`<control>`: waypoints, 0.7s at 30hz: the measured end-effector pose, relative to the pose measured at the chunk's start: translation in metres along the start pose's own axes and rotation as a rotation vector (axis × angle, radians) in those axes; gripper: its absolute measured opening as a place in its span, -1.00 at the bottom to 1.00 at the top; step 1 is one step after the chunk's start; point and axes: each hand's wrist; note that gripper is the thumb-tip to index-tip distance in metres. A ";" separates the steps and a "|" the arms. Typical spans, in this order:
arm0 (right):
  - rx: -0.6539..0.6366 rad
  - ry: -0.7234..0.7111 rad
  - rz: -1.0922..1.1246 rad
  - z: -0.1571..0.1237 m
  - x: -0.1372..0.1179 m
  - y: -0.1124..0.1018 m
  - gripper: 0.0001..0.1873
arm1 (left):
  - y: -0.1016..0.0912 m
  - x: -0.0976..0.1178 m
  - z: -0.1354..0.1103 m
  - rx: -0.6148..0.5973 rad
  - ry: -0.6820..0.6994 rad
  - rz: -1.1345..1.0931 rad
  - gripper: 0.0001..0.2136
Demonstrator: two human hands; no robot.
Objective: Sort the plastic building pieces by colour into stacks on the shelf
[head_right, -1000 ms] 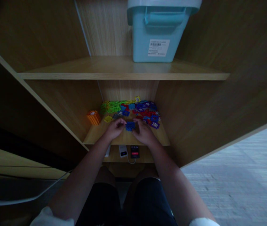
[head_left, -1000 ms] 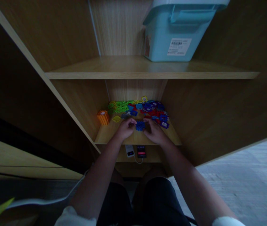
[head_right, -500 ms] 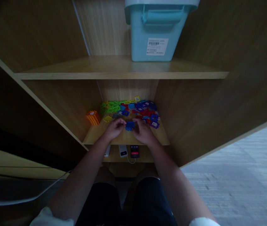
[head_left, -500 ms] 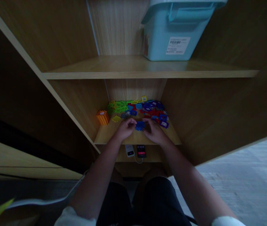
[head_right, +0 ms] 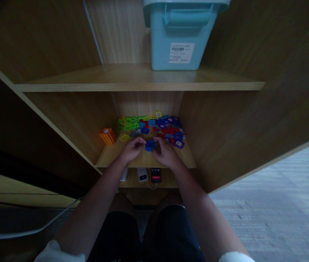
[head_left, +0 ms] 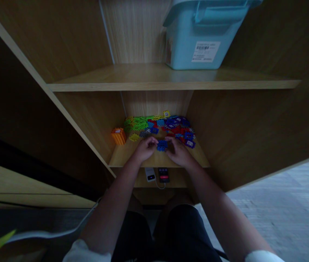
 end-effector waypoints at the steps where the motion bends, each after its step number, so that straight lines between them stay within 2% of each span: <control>1: 0.001 0.001 0.000 0.000 0.000 0.000 -0.44 | 0.000 0.000 0.000 0.000 0.000 -0.002 -0.85; 15: -0.001 0.015 -0.001 0.000 0.000 0.001 -0.38 | 0.000 -0.001 0.001 -0.001 -0.009 0.031 -0.85; 21: -0.022 0.032 -0.055 0.001 -0.002 0.001 -0.33 | 0.000 -0.004 0.000 0.040 0.001 0.032 -0.84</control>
Point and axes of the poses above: each hand's wrist, its own z-axis towards the middle knuckle, its own y-axis out of the palm, x = y × z, and after that the axes turned 4 degrees about y, right-handed
